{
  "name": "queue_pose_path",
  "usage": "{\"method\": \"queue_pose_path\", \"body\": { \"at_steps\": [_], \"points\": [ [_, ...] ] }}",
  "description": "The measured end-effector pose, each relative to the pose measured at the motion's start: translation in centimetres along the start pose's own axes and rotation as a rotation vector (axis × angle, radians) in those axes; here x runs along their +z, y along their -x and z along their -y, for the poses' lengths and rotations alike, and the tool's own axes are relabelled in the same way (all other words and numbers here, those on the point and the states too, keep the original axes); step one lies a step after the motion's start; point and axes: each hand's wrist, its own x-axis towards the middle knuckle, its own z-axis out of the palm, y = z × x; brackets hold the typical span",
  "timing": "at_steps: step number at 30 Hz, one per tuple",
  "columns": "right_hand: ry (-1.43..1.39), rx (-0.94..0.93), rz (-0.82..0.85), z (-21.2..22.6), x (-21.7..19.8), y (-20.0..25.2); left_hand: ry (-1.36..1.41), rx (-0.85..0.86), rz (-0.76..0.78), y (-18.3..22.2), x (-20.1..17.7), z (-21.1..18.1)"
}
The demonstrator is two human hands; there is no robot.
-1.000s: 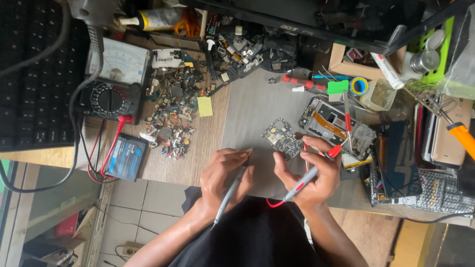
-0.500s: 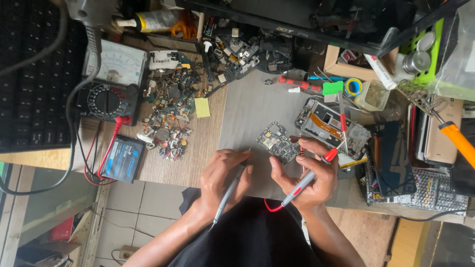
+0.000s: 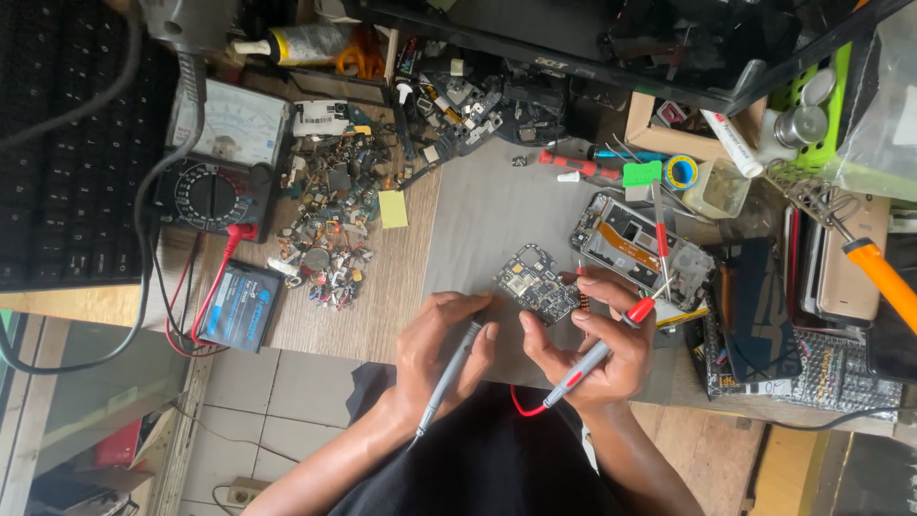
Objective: Diagnosing a smartphone motherboard by testing electrical points with a multimeter.
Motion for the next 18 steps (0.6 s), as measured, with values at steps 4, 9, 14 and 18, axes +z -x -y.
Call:
{"method": "queue_pose_path", "body": {
  "at_steps": [4, 9, 14, 18],
  "points": [
    [0.002, -0.002, -0.008, -0.04, 0.07, -0.01, 0.006, 0.016, -0.001, -0.18, -0.19, -0.21],
    [0.014, 0.004, -0.016, 0.13, 0.18, -0.14, 0.003, 0.028, -0.004, -0.44, -0.33, -0.36],
    [0.009, 0.0, -0.004, 0.14, 0.06, -0.13, 0.008, 0.019, -0.003, -0.29, -0.39, -0.4],
    [0.013, -0.001, -0.005, 0.21, 0.11, -0.32, 0.01, 0.032, -0.006, -0.44, -0.26, -0.47]
  ]
}}
